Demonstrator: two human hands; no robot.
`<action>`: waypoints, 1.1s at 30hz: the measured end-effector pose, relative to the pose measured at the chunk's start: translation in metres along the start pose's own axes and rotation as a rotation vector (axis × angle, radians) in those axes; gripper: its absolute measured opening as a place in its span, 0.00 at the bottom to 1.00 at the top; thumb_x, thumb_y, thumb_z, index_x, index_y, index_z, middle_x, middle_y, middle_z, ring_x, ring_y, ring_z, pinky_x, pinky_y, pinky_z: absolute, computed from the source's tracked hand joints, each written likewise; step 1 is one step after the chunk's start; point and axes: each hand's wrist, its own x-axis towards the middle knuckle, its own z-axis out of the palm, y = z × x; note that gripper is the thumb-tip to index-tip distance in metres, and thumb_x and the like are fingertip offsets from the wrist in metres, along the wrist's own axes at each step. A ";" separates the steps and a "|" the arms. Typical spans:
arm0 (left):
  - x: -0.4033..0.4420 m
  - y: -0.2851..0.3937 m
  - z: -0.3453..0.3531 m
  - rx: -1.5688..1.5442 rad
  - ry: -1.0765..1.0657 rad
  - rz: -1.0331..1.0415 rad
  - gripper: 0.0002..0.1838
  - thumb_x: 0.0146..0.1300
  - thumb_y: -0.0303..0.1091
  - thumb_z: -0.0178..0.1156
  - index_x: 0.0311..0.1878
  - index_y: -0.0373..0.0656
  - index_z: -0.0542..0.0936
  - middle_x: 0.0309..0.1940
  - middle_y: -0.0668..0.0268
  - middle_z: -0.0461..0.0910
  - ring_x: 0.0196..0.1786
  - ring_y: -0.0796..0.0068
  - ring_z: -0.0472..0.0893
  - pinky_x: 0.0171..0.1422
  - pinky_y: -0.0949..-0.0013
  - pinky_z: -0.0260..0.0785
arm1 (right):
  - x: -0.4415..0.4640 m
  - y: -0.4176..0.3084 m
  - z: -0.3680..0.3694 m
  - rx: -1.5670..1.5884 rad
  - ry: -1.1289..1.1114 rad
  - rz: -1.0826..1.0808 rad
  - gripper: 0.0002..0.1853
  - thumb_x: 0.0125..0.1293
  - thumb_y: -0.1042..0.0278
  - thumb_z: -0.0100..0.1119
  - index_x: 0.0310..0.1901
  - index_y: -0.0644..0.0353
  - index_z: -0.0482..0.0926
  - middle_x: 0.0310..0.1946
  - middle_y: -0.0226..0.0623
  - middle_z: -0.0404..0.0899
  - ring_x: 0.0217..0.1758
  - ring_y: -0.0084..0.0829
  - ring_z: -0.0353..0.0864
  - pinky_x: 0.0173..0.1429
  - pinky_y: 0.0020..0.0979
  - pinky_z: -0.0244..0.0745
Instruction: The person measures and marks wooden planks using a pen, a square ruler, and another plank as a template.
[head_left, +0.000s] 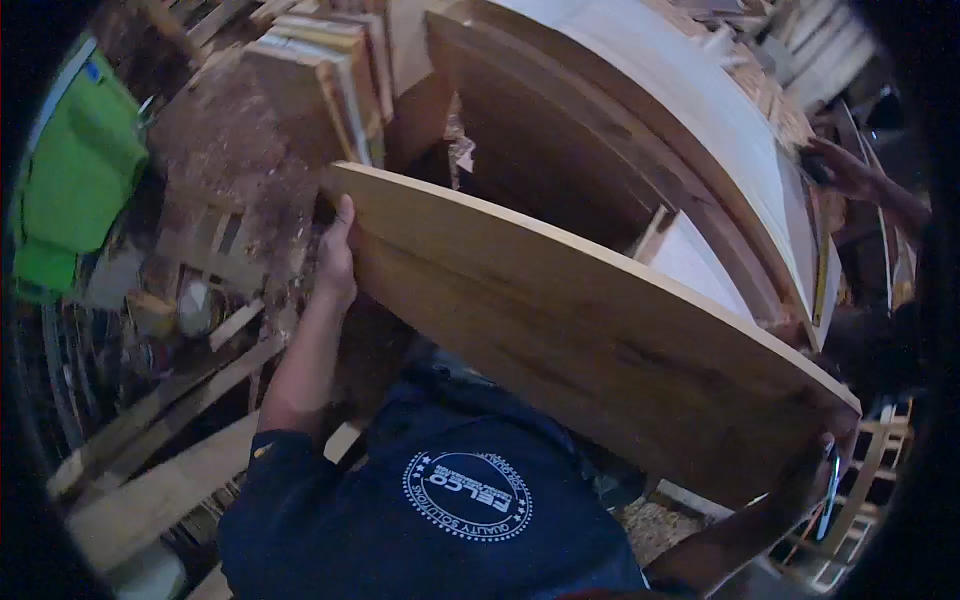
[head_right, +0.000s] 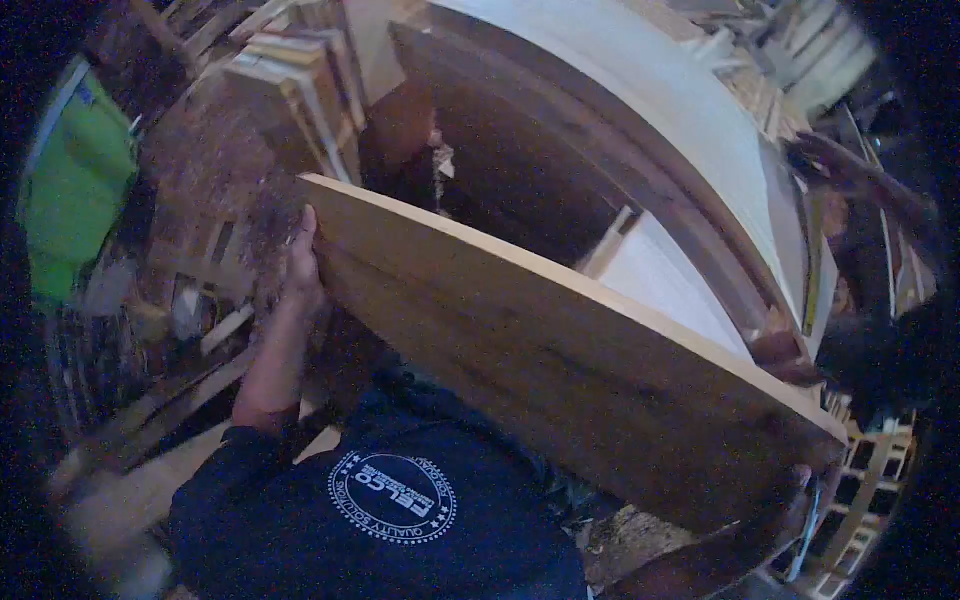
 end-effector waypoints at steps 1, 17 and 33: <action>0.004 -0.005 -0.011 -0.115 0.059 0.025 0.37 0.71 0.58 0.62 0.70 0.36 0.71 0.68 0.55 0.73 0.70 0.66 0.70 0.76 0.60 0.60 | 0.003 -0.011 0.007 -0.003 -0.008 -0.040 0.18 0.77 0.62 0.55 0.61 0.62 0.79 0.52 0.38 0.84 0.53 0.30 0.82 0.58 0.34 0.77; 0.072 -0.033 -0.050 -0.042 0.236 0.267 0.35 0.71 0.58 0.59 0.66 0.36 0.72 0.61 0.56 0.75 0.66 0.66 0.71 0.72 0.60 0.62 | -0.103 -0.319 0.268 0.517 -1.217 -0.789 0.22 0.72 0.70 0.61 0.66 0.61 0.74 0.54 0.46 0.83 0.56 0.37 0.85 0.59 0.36 0.80; 0.073 0.100 -0.030 0.159 -0.045 0.932 0.20 0.65 0.54 0.56 0.42 0.46 0.73 0.35 0.68 0.70 0.39 0.74 0.71 0.49 0.67 0.66 | -0.163 -0.304 0.266 0.633 -0.916 -0.877 0.25 0.67 0.65 0.70 0.65 0.57 0.76 0.50 0.49 0.84 0.54 0.51 0.84 0.58 0.42 0.80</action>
